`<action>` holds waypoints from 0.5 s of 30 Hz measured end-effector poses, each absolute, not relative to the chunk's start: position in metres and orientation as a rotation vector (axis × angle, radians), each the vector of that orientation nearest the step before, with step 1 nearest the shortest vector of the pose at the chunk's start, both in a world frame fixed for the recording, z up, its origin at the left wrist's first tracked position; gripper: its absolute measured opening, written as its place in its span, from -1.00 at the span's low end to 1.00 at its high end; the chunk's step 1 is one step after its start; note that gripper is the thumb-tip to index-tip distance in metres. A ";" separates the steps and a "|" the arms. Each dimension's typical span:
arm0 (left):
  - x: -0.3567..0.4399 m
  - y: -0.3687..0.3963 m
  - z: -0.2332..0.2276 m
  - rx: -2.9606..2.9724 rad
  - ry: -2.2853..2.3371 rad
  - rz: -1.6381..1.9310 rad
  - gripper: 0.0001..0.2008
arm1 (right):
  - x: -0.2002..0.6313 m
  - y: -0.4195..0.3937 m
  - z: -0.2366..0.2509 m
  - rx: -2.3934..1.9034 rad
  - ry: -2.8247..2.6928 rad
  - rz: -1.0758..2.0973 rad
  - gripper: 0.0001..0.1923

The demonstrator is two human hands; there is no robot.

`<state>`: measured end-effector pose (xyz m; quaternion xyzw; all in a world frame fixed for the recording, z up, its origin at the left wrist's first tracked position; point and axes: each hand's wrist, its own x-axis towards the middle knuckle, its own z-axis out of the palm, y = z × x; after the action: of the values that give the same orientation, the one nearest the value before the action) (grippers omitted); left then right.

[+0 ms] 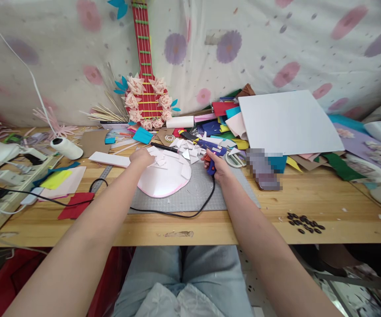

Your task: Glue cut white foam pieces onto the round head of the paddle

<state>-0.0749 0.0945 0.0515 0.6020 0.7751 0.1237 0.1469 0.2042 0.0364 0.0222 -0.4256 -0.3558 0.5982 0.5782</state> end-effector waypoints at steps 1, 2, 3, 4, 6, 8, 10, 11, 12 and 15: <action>-0.073 0.094 0.053 1.685 2.312 0.278 -0.54 | 0.204 0.036 0.022 -0.995 -0.837 1.398 -0.57; -0.071 0.093 0.055 1.647 2.378 0.206 -0.53 | 0.204 0.036 0.022 -0.997 -0.843 1.396 -0.57; -0.070 0.092 0.056 1.629 2.413 0.158 -0.52 | 0.204 0.036 0.022 -1.000 -0.851 1.392 -0.57; -0.069 0.092 0.057 1.639 2.408 0.146 -0.51 | 0.204 0.036 0.022 -1.003 -0.860 1.388 -0.57; -0.067 0.091 0.059 1.649 2.392 0.147 -0.51 | 0.204 0.036 0.023 -1.006 -0.868 1.385 -0.57; -0.067 0.091 0.059 1.649 2.377 0.138 -0.51 | 0.204 0.036 0.023 -1.001 -0.861 1.388 -0.57; -0.066 0.089 0.060 1.649 2.368 0.112 -0.52 | 0.204 0.036 0.023 -0.994 -0.850 1.392 -0.56; -0.065 0.089 0.061 1.651 2.369 0.099 -0.51 | 0.204 0.036 0.023 -0.992 -0.847 1.392 -0.56; -0.065 0.087 0.062 1.648 2.369 0.088 -0.50 | 0.204 0.036 0.022 -0.993 -0.846 1.391 -0.56; -0.062 0.084 0.068 1.609 2.367 0.071 -0.48 | 0.205 0.037 0.021 -1.010 -0.845 1.381 -0.56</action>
<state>-0.0615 0.0843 0.0681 0.5566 0.8188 0.0246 0.1388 0.2046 0.0367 0.0211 -0.4319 -0.3614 0.5902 0.5783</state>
